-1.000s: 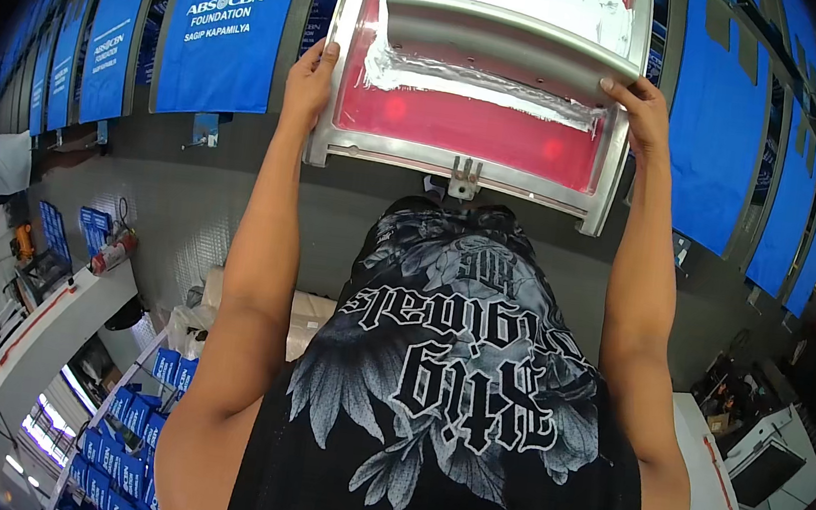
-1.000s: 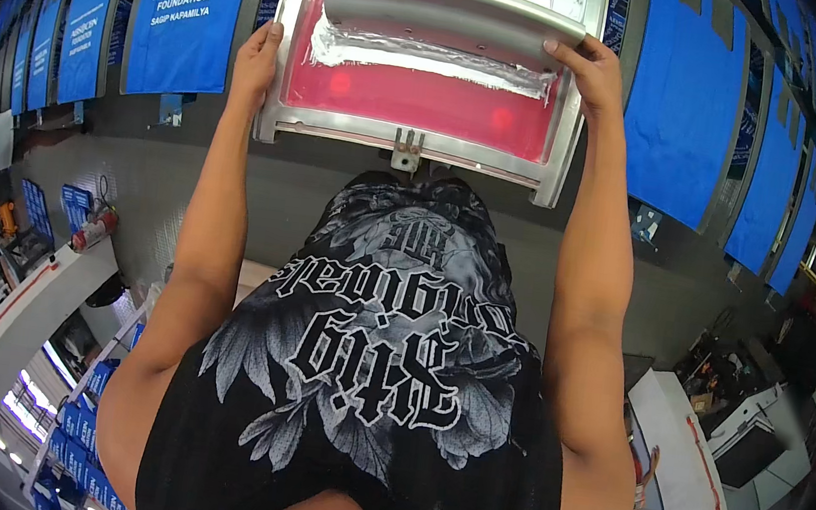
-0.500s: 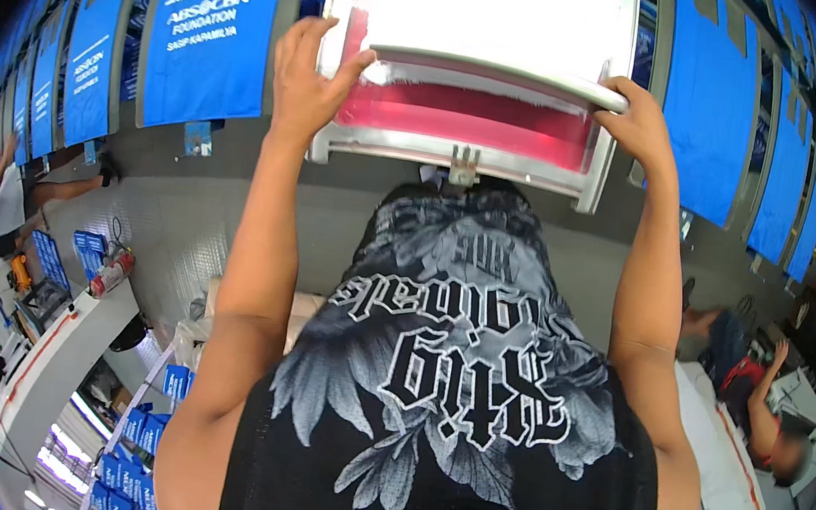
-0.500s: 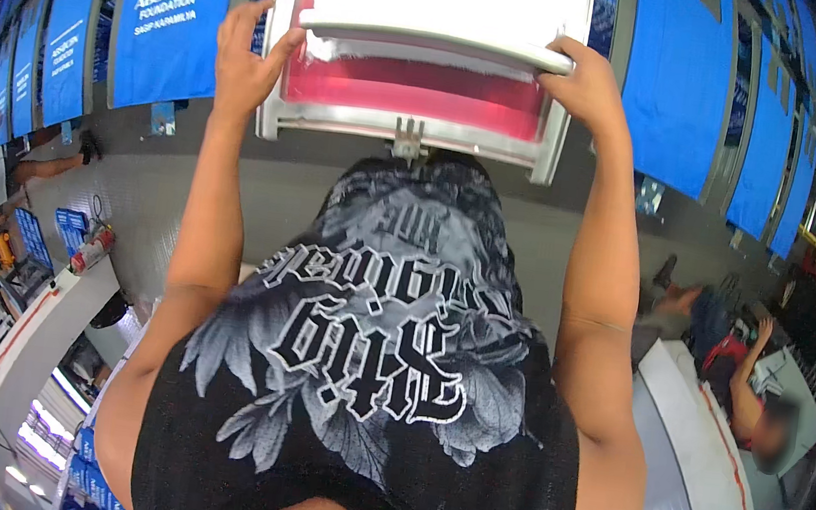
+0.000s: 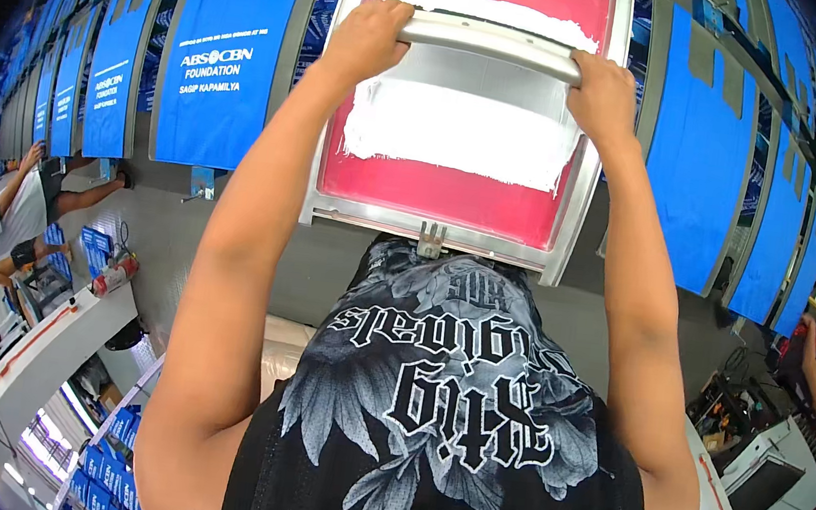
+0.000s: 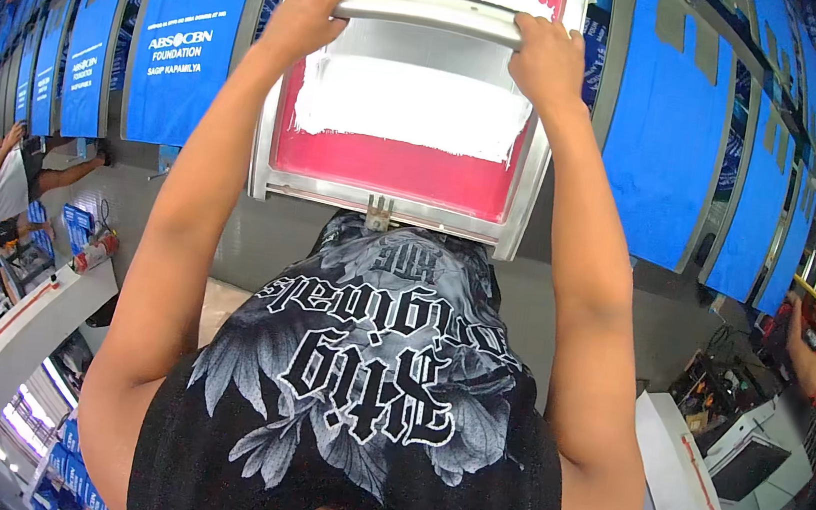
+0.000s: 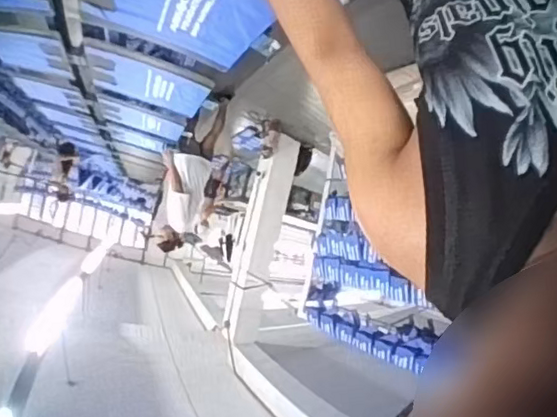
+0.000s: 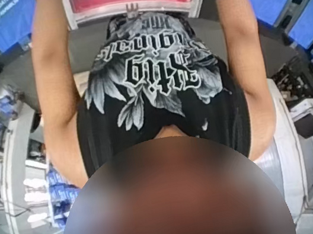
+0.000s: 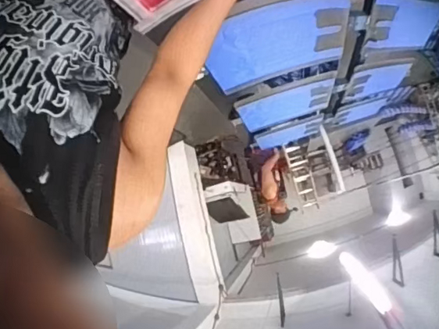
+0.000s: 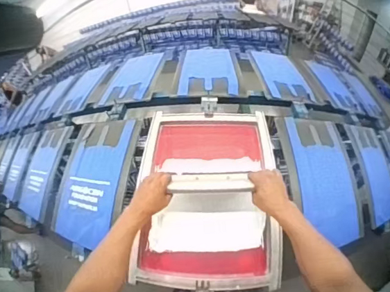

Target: Applying white ink to blue bags using a screen printing press.

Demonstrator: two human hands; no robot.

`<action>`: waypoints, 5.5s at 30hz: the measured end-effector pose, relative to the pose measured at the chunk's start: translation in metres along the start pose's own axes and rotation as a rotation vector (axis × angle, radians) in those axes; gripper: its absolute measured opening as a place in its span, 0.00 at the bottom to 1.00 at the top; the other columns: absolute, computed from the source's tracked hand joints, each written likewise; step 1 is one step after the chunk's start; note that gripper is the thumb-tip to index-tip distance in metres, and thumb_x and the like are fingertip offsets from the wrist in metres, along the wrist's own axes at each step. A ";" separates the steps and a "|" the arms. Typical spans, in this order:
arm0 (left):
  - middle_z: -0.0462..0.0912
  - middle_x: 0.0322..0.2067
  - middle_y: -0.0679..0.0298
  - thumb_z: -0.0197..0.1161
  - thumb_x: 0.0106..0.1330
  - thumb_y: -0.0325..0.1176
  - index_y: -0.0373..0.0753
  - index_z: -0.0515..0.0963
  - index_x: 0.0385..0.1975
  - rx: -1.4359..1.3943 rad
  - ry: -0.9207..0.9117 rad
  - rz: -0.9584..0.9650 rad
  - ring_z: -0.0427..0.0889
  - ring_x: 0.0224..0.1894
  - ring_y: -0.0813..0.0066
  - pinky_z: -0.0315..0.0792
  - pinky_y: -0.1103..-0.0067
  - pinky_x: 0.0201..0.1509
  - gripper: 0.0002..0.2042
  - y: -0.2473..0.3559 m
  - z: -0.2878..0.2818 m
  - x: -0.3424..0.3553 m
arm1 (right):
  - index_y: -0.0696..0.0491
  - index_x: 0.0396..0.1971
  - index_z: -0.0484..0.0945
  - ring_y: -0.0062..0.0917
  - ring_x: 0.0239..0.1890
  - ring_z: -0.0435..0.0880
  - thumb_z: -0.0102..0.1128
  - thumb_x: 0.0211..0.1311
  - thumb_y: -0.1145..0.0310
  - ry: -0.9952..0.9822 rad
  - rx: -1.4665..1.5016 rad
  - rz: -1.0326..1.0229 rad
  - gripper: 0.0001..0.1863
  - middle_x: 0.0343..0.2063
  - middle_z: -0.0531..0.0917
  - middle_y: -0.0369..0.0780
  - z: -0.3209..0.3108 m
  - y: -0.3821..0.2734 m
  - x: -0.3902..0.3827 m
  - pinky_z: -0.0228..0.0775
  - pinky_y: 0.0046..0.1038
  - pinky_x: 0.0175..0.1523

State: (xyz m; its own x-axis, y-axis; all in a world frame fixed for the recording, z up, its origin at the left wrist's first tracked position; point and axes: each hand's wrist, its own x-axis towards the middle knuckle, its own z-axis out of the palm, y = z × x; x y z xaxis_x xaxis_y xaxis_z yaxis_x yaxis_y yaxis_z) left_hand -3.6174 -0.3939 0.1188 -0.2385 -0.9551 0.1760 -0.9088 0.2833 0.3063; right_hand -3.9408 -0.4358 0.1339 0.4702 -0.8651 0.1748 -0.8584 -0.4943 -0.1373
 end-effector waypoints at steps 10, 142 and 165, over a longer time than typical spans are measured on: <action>0.74 0.31 0.61 0.65 0.33 0.22 0.39 0.74 0.34 -0.129 -0.072 -0.085 0.73 0.39 0.60 0.65 0.67 0.44 0.21 0.067 -0.033 -0.140 | 0.54 0.39 0.75 0.36 0.41 0.76 0.55 0.34 0.82 -0.233 0.208 -0.030 0.23 0.34 0.79 0.42 -0.053 -0.061 -0.123 0.57 0.46 0.58; 0.76 0.34 0.59 0.67 0.31 0.25 0.39 0.76 0.33 -0.161 -0.056 -0.082 0.75 0.40 0.59 0.67 0.67 0.46 0.21 0.064 -0.028 -0.158 | 0.52 0.40 0.76 0.37 0.40 0.77 0.58 0.32 0.82 -0.298 0.211 0.020 0.26 0.32 0.80 0.42 -0.048 -0.086 -0.137 0.56 0.47 0.59; 0.80 0.28 0.54 0.68 0.40 0.27 0.43 0.81 0.34 -0.076 -0.299 -0.229 0.79 0.35 0.54 0.73 0.66 0.41 0.17 0.011 -0.005 -0.023 | 0.47 0.39 0.80 0.37 0.37 0.80 0.57 0.41 0.74 -0.374 -0.003 0.094 0.19 0.27 0.82 0.43 0.000 -0.026 -0.023 0.55 0.43 0.62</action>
State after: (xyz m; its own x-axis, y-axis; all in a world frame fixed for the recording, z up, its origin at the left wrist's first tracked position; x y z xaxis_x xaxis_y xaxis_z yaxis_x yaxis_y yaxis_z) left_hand -3.6208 -0.3684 0.1225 -0.1319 -0.9744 -0.1823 -0.9249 0.0548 0.3762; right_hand -3.9298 -0.4031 0.1335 0.4314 -0.8783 -0.2062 -0.9016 -0.4116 -0.1333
